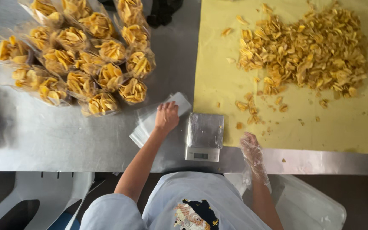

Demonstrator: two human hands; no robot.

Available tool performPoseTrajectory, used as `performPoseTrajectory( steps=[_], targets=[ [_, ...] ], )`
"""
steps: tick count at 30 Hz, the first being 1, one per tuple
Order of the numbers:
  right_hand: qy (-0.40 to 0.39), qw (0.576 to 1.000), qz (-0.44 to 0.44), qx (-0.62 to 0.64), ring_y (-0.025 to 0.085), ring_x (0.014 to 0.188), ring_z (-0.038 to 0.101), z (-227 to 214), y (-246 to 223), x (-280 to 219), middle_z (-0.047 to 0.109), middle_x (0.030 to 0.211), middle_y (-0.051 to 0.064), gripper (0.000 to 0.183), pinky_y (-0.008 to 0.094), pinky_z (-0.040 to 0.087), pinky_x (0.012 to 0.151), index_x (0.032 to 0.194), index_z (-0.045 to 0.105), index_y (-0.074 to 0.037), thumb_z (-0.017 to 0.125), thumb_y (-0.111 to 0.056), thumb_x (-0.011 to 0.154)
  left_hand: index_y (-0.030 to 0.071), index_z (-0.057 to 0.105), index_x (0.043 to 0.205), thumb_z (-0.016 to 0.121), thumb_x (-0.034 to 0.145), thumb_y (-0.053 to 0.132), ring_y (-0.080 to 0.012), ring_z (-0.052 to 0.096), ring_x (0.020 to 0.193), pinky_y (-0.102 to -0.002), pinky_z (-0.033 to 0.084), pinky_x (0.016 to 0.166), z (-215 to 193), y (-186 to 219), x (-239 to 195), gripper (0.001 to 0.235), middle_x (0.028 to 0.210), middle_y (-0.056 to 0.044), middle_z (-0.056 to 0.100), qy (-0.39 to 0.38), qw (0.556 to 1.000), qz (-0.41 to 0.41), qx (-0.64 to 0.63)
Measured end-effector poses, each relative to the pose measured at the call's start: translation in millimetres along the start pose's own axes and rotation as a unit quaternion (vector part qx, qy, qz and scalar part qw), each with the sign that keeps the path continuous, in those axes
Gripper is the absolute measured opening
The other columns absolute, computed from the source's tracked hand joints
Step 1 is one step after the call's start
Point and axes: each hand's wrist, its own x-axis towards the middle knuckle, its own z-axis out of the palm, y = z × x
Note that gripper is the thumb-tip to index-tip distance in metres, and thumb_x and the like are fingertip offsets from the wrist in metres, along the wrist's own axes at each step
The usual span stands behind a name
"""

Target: The person scoops dried banana chips from a large pile on a yellow sheet and places them into small clear plastic bags on a digital scale. After weighing, the filled bags are set aside on the metal table. The process repeats continuously throughout the clip.

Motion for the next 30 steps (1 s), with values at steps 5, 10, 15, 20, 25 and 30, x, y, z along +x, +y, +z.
performPoseTrajectory(
  steps=[5, 10, 15, 20, 25, 30],
  targets=[
    [0.030, 0.986, 0.006, -0.162, 0.006, 0.076, 0.056, -5.2, -0.3, -30.1, 0.063, 0.091, -0.001, 0.039, 0.022, 0.049, 0.067, 0.131, 0.060, -0.007, 0.071, -0.012, 0.094, 0.005, 0.071, 0.106, 0.080, 0.075, 0.033, -0.0308, 0.068, 0.102, -0.053, 0.043, 0.106, -9.5, 14.2, 13.0, 0.042, 0.111, -0.012, 0.066, -0.004, 0.998, 0.020, 0.062],
    [0.020, 0.993, 0.031, -0.109, 0.006, 0.077, 0.057, -14.8, 4.3, -41.0, 0.066, 0.092, 0.000, 0.037, 0.023, 0.049, 0.068, 0.130, 0.062, -0.008, 0.071, -0.013, 0.094, 0.008, 0.075, 0.098, 0.082, 0.080, 0.037, -0.0268, 0.072, 0.090, -0.052, 0.043, 0.106, -12.4, 10.6, 19.3, 0.035, 0.105, -0.007, 0.069, -0.042, 0.997, 0.024, 0.056],
    [0.016, 0.969, -0.053, -0.241, 0.009, 0.085, 0.065, -27.6, 16.0, -42.5, 0.071, 0.101, 0.005, 0.029, 0.026, 0.055, 0.075, 0.123, 0.065, -0.009, 0.072, -0.012, 0.095, 0.008, 0.076, 0.089, 0.083, 0.074, 0.045, -0.0249, 0.073, 0.082, -0.048, 0.046, 0.105, -5.8, 0.4, 23.3, 0.041, 0.097, -0.005, 0.071, -0.034, 0.996, 0.051, 0.071],
    [0.017, 0.985, 0.042, -0.166, 0.012, 0.082, 0.068, -26.6, 11.9, -43.3, 0.073, 0.094, 0.006, 0.033, 0.029, 0.056, 0.076, 0.126, 0.063, -0.005, 0.071, -0.011, 0.094, 0.008, 0.076, 0.079, 0.083, 0.074, 0.046, -0.0229, 0.073, 0.072, -0.046, 0.046, 0.110, -0.5, -0.8, 21.8, 0.039, 0.091, -0.005, 0.071, -0.013, 0.994, 0.066, 0.085],
    [-0.031, 0.985, -0.028, -0.169, 0.012, 0.085, 0.070, -23.0, 5.3, -46.2, 0.071, 0.099, 0.004, 0.032, 0.027, 0.058, 0.078, 0.127, 0.061, -0.004, 0.068, -0.011, 0.096, 0.005, 0.074, 0.077, 0.081, 0.082, 0.037, -0.0250, 0.073, 0.070, -0.047, 0.046, 0.107, 3.8, -1.0, 22.3, 0.033, 0.088, -0.007, 0.071, -0.021, 0.994, 0.070, 0.077],
    [-0.036, 0.969, -0.055, -0.238, 0.014, 0.085, 0.070, -26.5, 11.7, -47.6, 0.071, 0.102, 0.007, 0.028, 0.029, 0.058, 0.078, 0.123, 0.063, -0.004, 0.068, -0.009, 0.096, 0.008, 0.069, 0.093, 0.067, 0.085, 0.005, -0.0236, 0.074, 0.077, -0.043, 0.051, 0.097, 1.1, 4.1, 23.3, 0.009, 0.090, -0.007, 0.072, 0.025, 0.991, 0.061, 0.115]
  ],
)
